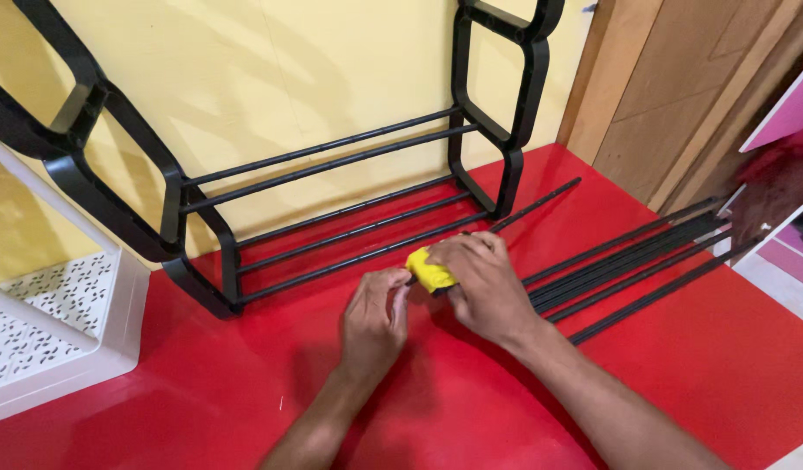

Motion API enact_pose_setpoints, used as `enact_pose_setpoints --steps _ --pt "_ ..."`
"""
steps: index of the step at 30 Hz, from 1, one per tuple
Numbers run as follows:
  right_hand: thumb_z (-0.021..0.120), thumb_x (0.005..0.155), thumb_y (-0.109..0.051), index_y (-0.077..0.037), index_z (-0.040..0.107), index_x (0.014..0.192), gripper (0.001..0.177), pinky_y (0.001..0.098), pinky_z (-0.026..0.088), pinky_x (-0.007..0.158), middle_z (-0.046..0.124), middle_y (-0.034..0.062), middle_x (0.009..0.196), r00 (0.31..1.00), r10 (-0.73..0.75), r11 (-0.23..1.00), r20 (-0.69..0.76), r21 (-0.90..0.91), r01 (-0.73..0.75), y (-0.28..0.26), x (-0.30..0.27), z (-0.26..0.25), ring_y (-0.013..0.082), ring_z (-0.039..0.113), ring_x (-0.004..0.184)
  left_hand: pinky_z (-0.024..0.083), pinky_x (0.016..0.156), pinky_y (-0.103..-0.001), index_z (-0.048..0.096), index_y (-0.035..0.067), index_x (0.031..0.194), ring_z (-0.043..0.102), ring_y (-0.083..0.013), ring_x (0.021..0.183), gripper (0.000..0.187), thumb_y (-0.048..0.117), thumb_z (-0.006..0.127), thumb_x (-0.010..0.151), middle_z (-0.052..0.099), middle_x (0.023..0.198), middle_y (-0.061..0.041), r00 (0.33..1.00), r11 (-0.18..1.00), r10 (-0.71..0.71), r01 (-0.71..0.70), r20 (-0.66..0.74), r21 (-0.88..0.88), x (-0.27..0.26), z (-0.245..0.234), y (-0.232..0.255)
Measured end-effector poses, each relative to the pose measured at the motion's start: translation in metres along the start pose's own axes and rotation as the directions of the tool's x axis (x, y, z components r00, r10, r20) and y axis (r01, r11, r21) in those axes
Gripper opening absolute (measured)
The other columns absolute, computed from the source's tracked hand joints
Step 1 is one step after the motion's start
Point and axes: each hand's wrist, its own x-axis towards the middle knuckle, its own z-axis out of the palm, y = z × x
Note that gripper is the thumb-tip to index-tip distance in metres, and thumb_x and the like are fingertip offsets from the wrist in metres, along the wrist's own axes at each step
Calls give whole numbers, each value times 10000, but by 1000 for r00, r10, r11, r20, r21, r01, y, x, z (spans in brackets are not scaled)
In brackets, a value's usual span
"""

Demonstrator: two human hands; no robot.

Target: The person wipes black metal rods with a yellow cloth and inserts them into slots on a black metal rack frame. The rods are handled one at a time and placed horizontally across the frame.

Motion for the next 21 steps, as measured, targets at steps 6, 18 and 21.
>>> enact_pose_setpoints --steps 6,18,21 --pt "659 682 71 -84 624 1173 516 478 357 1022 684 54 1149 999 40 999 31 -7 -39 4 0 -2 270 616 1173 564 809 -419 595 16 1136 674 -330 919 293 -58 715 879 658 970 -147 984 982 170 -174 53 69 5 -10 7" --pt "638 663 80 -78 620 1195 556 485 350 1039 681 73 1153 997 41 999 58 -4 -41 16 -1 -2 284 605 1200 553 786 -415 577 26 1159 662 -314 913 299 -16 729 904 659 963 -136 977 971 205 -211 62 112 7 -10 7" --pt "654 667 68 -67 613 1188 540 491 360 1034 679 89 1162 995 95 991 16 -96 -93 24 3 -7 298 604 1194 541 751 -421 604 9 1150 644 -318 879 288 7 740 895 640 949 -144 982 978 163 -173 92 114 9 -12 12"
